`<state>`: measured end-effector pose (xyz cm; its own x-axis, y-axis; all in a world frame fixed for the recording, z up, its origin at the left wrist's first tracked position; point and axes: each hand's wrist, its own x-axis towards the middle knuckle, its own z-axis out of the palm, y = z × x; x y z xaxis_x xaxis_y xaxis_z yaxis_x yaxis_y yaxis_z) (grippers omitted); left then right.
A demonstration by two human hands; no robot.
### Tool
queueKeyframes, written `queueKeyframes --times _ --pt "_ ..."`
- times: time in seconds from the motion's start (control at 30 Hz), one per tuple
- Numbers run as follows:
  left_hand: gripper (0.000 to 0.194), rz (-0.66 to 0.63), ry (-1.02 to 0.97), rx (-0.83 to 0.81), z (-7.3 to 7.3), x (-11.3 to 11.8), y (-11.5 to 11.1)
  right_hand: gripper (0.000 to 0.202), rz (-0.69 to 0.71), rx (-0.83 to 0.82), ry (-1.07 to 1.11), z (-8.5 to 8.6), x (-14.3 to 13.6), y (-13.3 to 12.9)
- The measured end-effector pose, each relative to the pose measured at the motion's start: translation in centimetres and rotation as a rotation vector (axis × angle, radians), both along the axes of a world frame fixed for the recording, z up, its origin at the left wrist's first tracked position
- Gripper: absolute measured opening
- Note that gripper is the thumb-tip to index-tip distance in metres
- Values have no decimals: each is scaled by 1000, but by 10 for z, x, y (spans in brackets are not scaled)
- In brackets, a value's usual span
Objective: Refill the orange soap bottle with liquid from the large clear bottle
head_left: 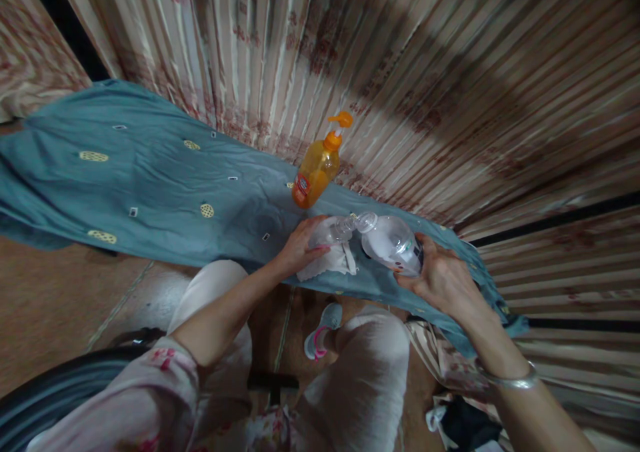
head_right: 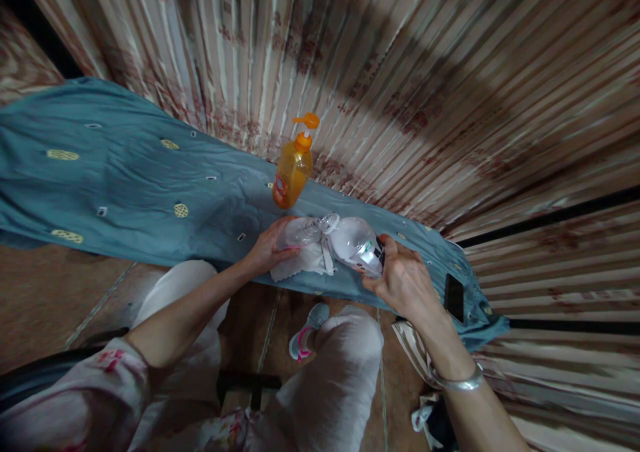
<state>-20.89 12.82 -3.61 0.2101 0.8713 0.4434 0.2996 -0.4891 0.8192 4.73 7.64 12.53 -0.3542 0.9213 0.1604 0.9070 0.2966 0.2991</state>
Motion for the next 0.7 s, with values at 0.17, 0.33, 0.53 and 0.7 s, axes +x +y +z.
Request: queueKeyframes --times 0.17,0.33,0.53,0.7 --pt "63 3 8 10 -1 0 0 60 3 0 11 1 -1 -1" --pt "64 12 14 6 -2 1 0 61 -18 -15 14 2 -4 -1" --pt "66 17 29 -21 0 1 0 61 -35 -24 12 2 -4 -1" --pt "65 19 35 -17 1 0 -1 59 -23 -18 16 3 -4 -2"
